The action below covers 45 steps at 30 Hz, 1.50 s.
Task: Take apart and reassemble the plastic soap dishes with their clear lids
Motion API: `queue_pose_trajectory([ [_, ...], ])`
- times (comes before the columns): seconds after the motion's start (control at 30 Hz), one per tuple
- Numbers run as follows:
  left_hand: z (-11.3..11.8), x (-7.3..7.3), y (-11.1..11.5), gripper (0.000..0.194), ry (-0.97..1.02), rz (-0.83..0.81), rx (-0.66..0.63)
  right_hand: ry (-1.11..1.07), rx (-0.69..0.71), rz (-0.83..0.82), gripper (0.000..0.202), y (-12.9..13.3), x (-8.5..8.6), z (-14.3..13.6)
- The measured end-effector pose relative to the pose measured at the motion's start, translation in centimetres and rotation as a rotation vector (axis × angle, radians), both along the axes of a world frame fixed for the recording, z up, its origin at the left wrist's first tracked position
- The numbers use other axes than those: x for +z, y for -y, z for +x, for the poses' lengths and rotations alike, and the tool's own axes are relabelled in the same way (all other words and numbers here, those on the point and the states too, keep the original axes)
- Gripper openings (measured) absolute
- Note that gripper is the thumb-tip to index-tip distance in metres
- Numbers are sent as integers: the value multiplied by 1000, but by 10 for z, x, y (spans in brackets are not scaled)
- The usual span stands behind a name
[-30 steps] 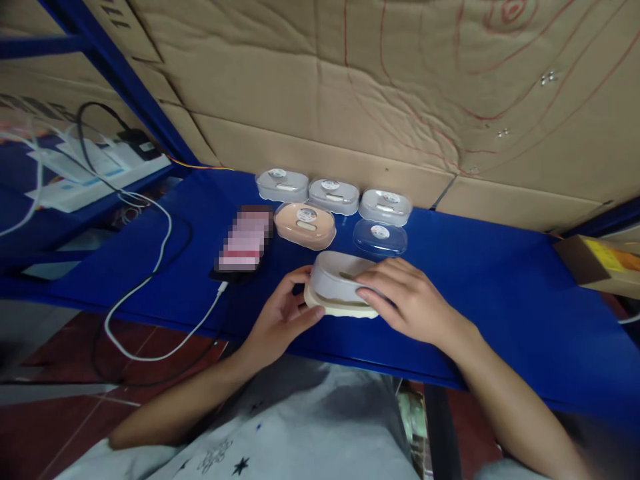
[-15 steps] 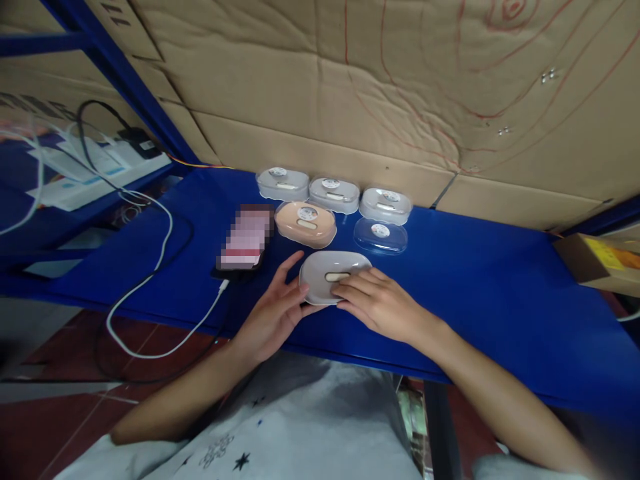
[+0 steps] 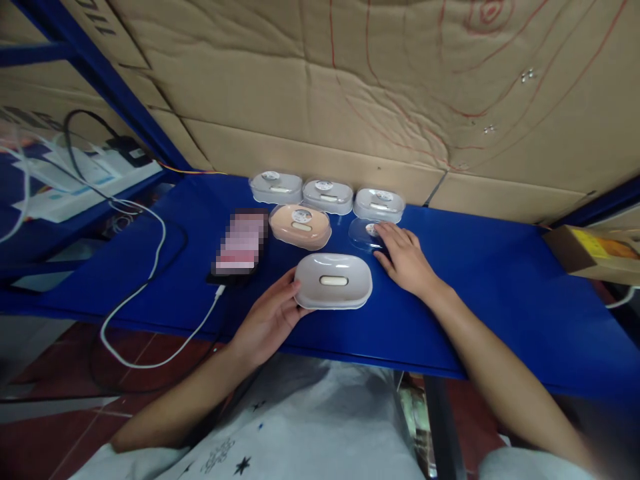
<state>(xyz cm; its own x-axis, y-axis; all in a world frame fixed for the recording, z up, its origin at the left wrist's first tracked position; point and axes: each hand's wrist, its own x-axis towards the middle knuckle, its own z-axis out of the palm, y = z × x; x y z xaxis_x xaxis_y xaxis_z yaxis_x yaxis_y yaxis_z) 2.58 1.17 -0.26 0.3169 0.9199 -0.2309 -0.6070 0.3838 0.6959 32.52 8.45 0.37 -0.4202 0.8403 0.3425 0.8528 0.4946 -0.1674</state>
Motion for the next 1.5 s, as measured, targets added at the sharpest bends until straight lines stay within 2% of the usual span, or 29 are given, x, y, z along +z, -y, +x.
queue_pose_trajectory([
  [0.1, -1, 0, 0, 41, -1, 9, -38, 38, -16, -7, 52, -4, -2, 5],
  [0.23, -1, 1, 1, 41, -13, 13, -68, 20, -16, 0, 52, 1, 0, -1],
  [0.37, -1, 2, 2, 40, -16, 35, -88, -129, 51, -99, 61, 5, 1, -7],
  [0.5, -1, 1, 2, 40, -22, 36, -82, -361, 70, -98, 53, 12, 13, -14],
  [0.6, -1, 0, 1, 38, -11, 26, -61, -437, 208, -133, 53, 26, 25, -26],
  [0.7, -1, 0, 0, 34, 9, 18, -29, -372, 386, -167, 63, 42, 33, -39],
  [0.8, 0, 1, 0, 29, 28, 17, -3, -333, 459, -205, 69, 52, 34, -49],
  [1.5, 0, -1, 1, 41, 17, 99, 20, -290, 436, -189, 68, 49, 26, -46],
])
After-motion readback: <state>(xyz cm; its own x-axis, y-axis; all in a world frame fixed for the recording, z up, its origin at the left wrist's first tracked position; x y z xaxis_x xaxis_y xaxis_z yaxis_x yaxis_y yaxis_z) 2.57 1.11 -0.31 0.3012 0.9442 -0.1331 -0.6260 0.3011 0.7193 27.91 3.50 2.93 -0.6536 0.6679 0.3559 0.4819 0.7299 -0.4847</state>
